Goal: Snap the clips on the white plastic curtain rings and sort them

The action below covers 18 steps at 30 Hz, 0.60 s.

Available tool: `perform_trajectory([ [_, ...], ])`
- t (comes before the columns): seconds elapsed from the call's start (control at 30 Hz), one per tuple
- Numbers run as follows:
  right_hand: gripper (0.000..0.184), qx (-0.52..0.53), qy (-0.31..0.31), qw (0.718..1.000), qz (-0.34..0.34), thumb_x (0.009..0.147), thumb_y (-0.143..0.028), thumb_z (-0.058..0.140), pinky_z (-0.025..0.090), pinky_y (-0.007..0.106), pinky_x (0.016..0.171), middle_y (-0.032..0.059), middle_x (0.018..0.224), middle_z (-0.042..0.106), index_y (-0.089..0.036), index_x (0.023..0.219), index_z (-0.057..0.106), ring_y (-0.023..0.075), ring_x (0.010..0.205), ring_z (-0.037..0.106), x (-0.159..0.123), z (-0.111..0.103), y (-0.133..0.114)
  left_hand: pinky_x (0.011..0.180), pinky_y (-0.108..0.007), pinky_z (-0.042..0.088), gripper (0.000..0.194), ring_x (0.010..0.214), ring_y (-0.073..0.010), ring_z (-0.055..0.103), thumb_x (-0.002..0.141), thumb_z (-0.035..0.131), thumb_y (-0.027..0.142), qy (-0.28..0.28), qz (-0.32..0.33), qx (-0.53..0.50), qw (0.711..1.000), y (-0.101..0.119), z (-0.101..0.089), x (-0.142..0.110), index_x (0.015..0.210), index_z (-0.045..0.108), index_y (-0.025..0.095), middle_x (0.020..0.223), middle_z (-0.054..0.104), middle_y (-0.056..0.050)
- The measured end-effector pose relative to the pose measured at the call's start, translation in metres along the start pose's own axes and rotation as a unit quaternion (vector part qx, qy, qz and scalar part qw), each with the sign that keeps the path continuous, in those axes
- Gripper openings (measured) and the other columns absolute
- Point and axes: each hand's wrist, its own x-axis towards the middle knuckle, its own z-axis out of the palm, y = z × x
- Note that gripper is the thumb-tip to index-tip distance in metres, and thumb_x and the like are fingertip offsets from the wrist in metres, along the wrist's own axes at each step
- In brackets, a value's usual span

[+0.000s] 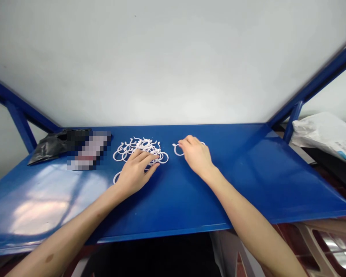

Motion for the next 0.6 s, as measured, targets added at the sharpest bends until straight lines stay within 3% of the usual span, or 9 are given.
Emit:
perform_trajectory([
  [0.1, 0.028, -0.072, -0.034, 0.996, 0.04, 0.102, -0.024, 0.048, 0.056, 0.041, 0.071, 0.0132, 0.098, 0.071, -0.021, 0.11, 0.074, 0.0298, 0.094, 0.062, 0.0, -0.001, 0.028, 0.086, -0.041, 0.052, 0.017, 0.095, -0.0251, 0.058, 0.097, 0.059, 0.024, -0.015, -0.005, 0.023, 1.0, -0.002, 0.002, -0.001, 0.106, 0.072, 0.019, 0.098, 0.072, -0.008],
  [0.2, 0.031, -0.071, -0.032, 0.997, 0.03, 0.102, -0.025, 0.048, 0.056, 0.049, 0.082, 0.018, 0.108, 0.069, -0.016, 0.12, 0.071, 0.0343, 0.102, 0.059, 0.0, 0.002, 0.034, 0.087, -0.043, 0.051, 0.017, 0.095, -0.026, 0.057, 0.097, 0.059, 0.024, -0.026, -0.014, 0.031, 0.999, -0.005, 0.004, -0.002, 0.106, 0.072, 0.019, 0.1, 0.069, -0.009],
  [0.33, 0.03, 0.063, -0.018, 0.997, -0.035, 0.104, -0.031, 0.049, 0.054, 0.048, 0.098, 0.0127, 0.118, 0.066, -0.02, 0.128, 0.065, 0.0297, 0.112, 0.058, -0.002, 0.007, 0.001, 0.089, -0.044, 0.051, 0.018, 0.1, -0.027, 0.056, 0.097, 0.058, 0.024, -0.034, -0.013, 0.031, 0.999, -0.007, 0.004, -0.002, 0.108, 0.072, 0.02, 0.104, 0.069, -0.01],
  [0.43, 0.027, 0.151, -0.071, 0.982, -0.086, 0.098, -0.039, 0.062, 0.053, 0.048, 0.102, 0.0108, 0.127, 0.063, -0.022, 0.119, 0.065, 0.027, 0.118, 0.059, -0.006, 0.012, -0.025, 0.091, -0.044, 0.05, 0.019, 0.101, -0.027, 0.055, 0.096, 0.06, 0.023, -0.036, -0.016, 0.03, 0.999, -0.006, 0.003, -0.002, 0.111, 0.072, 0.021, 0.105, 0.069, -0.009],
  [0.6, 0.007, 0.176, -0.105, 0.974, -0.098, 0.097, -0.028, 0.064, 0.054, 0.046, 0.099, 0.0094, 0.121, 0.065, -0.022, 0.096, 0.067, 0.0244, 0.112, 0.062, -0.01, 0.021, -0.031, 0.092, -0.045, 0.05, 0.02, 0.101, -0.0266, 0.055, 0.095, 0.061, 0.022, -0.035, -0.024, 0.019, 0.999, -0.005, 0.003, -0.003, 0.111, 0.074, 0.023, 0.106, 0.07, -0.008],
])
